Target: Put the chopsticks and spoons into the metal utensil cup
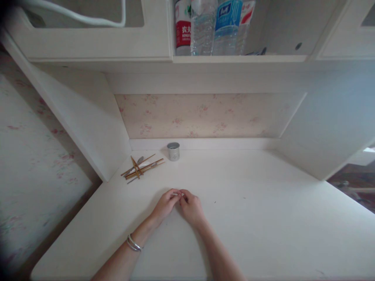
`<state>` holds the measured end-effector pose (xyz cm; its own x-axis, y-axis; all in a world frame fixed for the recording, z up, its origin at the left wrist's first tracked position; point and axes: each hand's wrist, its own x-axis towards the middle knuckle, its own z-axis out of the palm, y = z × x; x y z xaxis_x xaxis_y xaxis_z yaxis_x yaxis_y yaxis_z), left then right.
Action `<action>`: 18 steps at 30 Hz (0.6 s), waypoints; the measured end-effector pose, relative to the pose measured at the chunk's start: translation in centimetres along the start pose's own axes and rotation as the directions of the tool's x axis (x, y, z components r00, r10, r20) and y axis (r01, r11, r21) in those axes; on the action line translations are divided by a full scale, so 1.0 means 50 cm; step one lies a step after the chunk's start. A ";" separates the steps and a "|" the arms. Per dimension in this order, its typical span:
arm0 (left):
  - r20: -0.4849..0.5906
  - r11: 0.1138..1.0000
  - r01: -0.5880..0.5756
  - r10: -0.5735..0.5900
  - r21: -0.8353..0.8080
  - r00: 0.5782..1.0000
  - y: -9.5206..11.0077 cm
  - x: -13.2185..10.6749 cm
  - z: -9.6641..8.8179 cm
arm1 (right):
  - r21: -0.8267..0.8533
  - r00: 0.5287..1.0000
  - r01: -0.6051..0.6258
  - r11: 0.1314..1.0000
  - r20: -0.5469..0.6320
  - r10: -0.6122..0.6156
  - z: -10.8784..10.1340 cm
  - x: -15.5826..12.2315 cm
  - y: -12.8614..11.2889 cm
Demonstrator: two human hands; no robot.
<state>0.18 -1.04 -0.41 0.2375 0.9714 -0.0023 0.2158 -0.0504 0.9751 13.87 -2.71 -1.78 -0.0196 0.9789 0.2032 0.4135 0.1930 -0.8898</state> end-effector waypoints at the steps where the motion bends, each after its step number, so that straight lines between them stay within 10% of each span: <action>1: -0.001 1.000 0.000 0.000 0.001 1.000 0.000 0.000 0.000 | 0.000 1.000 -0.003 1.000 0.001 0.003 0.000 0.000 -0.001; 18: -0.011 1.000 0.002 -0.002 -0.013 1.000 0.006 -0.005 -0.001 | 0.001 1.000 -0.012 1.000 0.011 0.012 -0.003 -0.001 -0.010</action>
<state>0.15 -1.28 -0.14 0.2268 0.9739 -0.0021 0.2037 -0.0453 0.9780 13.82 -2.89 -1.28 -0.0246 0.9819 0.1875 0.4129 0.1808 -0.8926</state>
